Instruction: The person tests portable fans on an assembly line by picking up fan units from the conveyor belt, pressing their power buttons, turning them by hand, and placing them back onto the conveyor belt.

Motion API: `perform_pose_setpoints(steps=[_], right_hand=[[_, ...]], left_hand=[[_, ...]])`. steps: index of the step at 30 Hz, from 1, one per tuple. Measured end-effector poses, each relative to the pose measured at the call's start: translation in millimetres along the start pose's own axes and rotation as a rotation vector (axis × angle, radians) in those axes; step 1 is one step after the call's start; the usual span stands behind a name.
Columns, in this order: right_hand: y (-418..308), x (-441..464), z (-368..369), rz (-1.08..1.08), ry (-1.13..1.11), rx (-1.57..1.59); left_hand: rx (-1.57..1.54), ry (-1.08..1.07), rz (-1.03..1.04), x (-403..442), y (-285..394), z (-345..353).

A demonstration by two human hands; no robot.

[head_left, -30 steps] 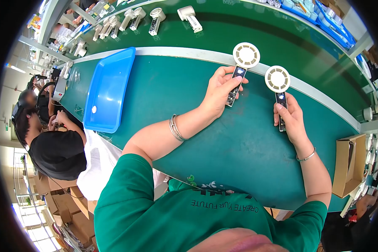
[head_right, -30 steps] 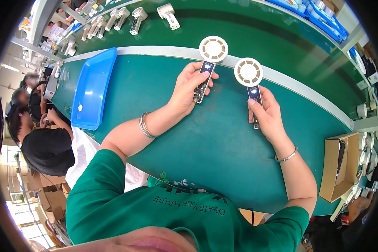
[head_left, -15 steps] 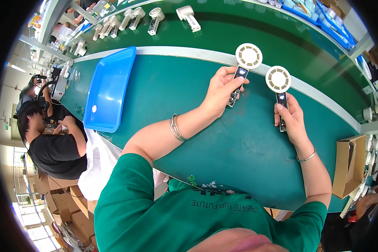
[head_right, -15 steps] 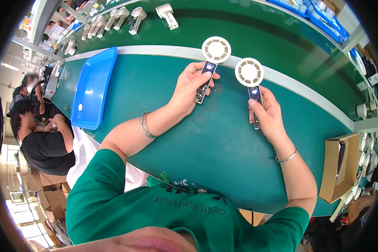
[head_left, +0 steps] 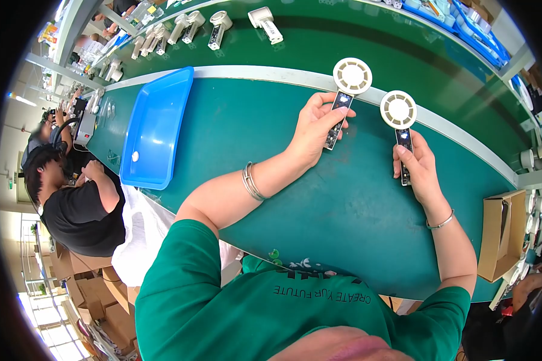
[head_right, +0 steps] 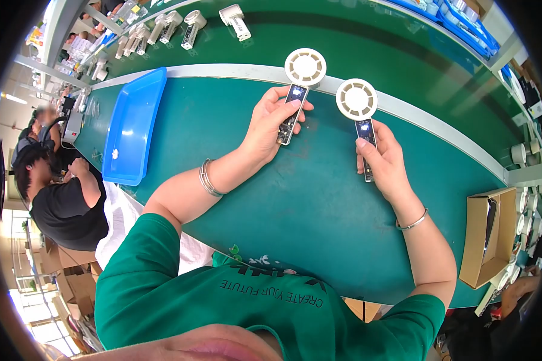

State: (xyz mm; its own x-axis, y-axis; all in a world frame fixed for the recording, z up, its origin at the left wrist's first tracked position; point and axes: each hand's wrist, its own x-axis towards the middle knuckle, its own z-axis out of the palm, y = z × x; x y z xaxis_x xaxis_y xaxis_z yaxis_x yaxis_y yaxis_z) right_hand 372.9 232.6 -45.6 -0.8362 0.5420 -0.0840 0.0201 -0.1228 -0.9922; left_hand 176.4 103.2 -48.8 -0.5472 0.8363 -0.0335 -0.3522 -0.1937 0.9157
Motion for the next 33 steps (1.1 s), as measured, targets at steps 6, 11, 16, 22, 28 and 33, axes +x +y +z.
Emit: perform_pose_setpoints(steps=[6, 11, 16, 22, 28, 33], right_hand=[[0.9, 0.2, -0.3, 0.008, 0.012, 0.021], [2.4, 0.9, -1.5, 0.005, 0.009, 0.043], [2.2, 1.3, -2.4, 0.002, 0.013, 0.049], [2.4, 1.7, -2.6, 0.013, 0.024, 0.040], [3.9, 2.2, -2.7, 0.005, 0.031, 0.063], [5.6, 2.8, -4.3, 0.005, 0.027, 0.056]], left_hand=[[0.001, 0.007, 0.004, 1.3, -1.4, -0.4], [0.016, 0.013, 0.010, 1.8, -2.2, 0.8], [0.030, 0.003, 0.005, 3.3, -2.0, 1.3], [0.031, 0.009, 0.003, 3.7, -2.7, 2.1], [0.022, 0.012, 0.000, 3.0, -2.2, 1.3], [0.016, 0.003, 0.002, 3.8, -3.6, 0.3]])
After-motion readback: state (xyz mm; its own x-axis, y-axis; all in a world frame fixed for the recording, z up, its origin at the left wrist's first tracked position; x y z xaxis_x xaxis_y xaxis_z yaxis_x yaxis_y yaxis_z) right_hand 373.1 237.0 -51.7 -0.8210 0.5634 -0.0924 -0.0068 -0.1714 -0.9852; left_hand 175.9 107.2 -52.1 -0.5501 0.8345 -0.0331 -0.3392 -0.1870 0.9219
